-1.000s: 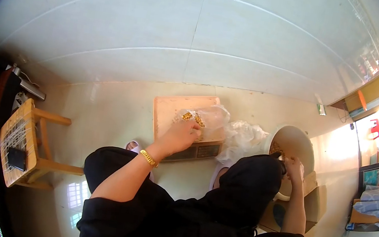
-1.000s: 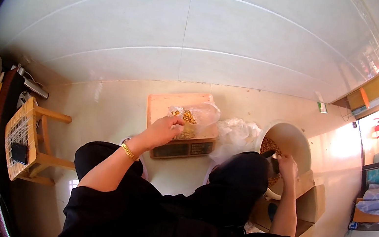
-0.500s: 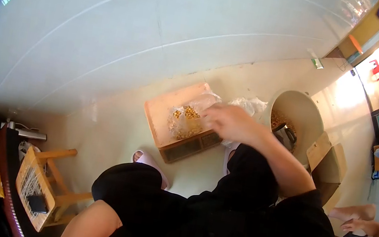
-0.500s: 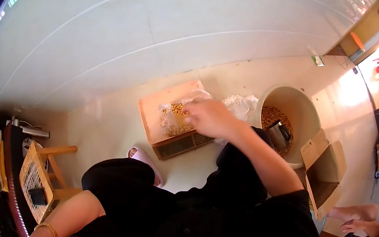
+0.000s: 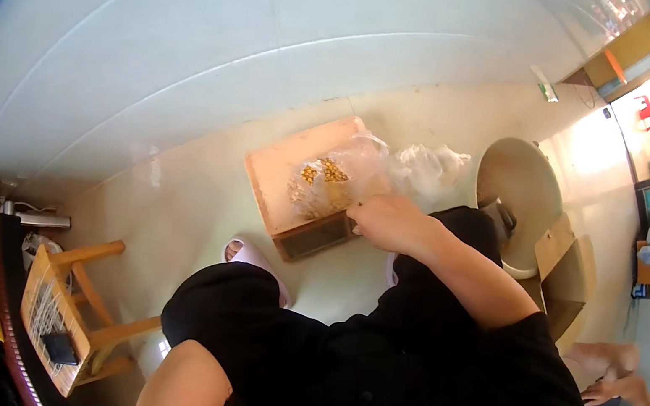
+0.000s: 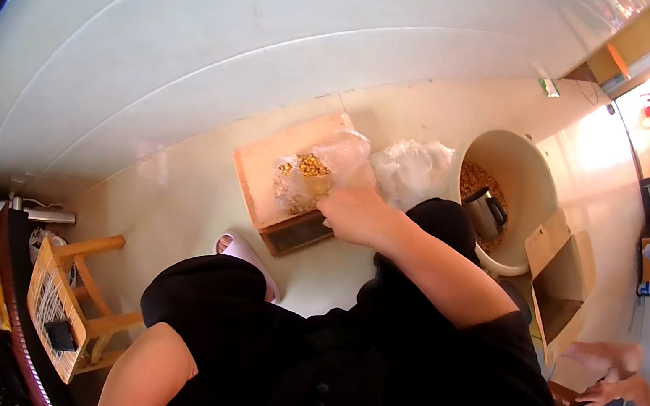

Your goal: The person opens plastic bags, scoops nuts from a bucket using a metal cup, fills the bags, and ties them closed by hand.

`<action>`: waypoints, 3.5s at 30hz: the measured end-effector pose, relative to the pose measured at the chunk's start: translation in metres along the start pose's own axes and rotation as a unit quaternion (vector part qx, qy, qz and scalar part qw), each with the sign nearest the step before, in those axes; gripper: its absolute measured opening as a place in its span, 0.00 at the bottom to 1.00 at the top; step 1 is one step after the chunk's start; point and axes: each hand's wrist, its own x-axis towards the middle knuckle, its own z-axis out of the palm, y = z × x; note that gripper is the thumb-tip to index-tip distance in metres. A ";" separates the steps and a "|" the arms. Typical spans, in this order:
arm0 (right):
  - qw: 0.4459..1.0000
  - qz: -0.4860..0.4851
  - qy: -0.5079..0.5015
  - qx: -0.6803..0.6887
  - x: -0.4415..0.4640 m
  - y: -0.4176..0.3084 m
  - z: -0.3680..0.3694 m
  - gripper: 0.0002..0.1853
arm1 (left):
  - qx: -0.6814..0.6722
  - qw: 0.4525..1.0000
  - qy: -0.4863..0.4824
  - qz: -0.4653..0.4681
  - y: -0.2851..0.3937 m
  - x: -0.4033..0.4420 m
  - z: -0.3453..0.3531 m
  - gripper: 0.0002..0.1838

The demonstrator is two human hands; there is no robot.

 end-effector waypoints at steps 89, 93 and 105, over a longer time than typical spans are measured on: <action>0.967 0.168 -0.190 -0.034 0.074 0.060 -0.041 0.19 | -0.026 0.994 0.086 -0.062 -0.001 -0.011 -0.001 0.18; 0.981 0.175 -0.081 0.003 0.067 0.076 -0.047 0.20 | -0.032 0.994 0.080 -0.071 -0.005 -0.005 0.000 0.18; 0.969 0.242 0.047 0.031 0.075 0.101 -0.034 0.16 | -0.120 0.962 0.179 -0.167 0.040 0.038 -0.022 0.19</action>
